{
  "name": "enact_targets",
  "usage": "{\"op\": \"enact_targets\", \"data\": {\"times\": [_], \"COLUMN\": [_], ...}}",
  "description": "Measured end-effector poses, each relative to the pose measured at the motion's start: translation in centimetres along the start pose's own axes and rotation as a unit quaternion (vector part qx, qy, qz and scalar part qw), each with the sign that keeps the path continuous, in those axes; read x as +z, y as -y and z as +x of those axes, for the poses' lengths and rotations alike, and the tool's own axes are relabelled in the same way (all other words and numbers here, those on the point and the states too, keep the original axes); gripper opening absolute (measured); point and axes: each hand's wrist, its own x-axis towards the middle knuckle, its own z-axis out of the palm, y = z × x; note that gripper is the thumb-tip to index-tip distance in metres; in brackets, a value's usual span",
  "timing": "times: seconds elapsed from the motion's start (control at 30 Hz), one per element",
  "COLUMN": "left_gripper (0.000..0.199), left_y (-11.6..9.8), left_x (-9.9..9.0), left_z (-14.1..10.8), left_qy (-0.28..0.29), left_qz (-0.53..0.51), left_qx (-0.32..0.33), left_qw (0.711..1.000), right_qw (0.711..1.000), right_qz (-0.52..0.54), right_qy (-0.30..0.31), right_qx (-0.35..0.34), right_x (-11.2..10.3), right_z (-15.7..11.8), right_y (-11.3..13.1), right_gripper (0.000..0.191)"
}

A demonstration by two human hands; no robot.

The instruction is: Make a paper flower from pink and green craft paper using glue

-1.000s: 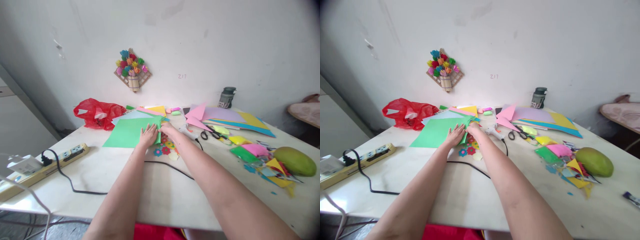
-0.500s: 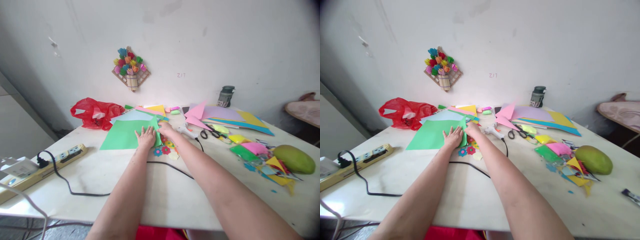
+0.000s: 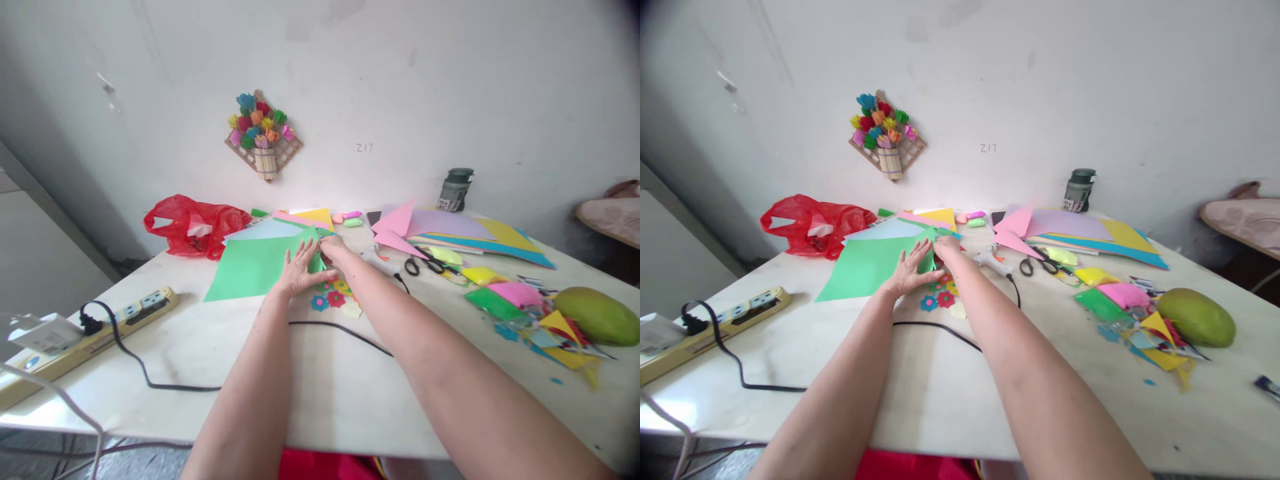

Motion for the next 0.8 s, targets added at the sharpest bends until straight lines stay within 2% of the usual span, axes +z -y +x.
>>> {"op": "enact_targets", "data": {"times": [0.07,0.13,0.27,0.4,0.53,0.63,0.73,0.8], "left_gripper": [0.094,0.091,0.059,0.040,0.033,0.033,0.034,0.034], "left_y": [-0.1,-0.2,-0.3,-0.2,0.3,0.8,0.8,0.5], "left_x": [-0.4,-0.6,0.0,0.9,1.2,1.3,1.2,1.2], "left_z": [-0.3,-0.4,-0.2,0.2,0.4,0.5,0.6,0.6], "left_qy": [0.043,0.052,-0.049,-0.133,-0.168,-0.179,-0.189,-0.189], "left_qz": [0.005,0.028,0.073,0.089,0.114,0.127,0.134,0.140], "left_qx": [0.008,0.011,0.054,0.070,0.024,-0.012,-0.065,-0.093], "left_qw": [0.999,0.998,0.995,0.985,0.979,0.976,0.971,0.967], "right_qw": [0.999,0.997,0.994,0.993,0.991,0.993,0.996,0.999], "right_qz": [0.014,0.027,0.051,0.070,0.072,0.055,0.041,0.020], "right_qy": [0.000,0.000,0.002,0.019,0.048,0.048,0.016,-0.034], "right_qx": [0.038,0.068,0.092,0.098,0.098,0.098,0.075,0.022], "right_x": [0.1,0.1,-0.2,-0.5,-0.9,-1.8,-3.5,-5.1], "right_z": [0.1,0.0,-0.3,-0.8,-1.3,-1.1,-1.0,-1.2], "right_y": [0.1,0.2,0.5,0.9,1.3,1.4,1.3,0.9], "right_gripper": [0.018,0.018,0.014,0.013,0.012,0.012,0.015,0.015]}}
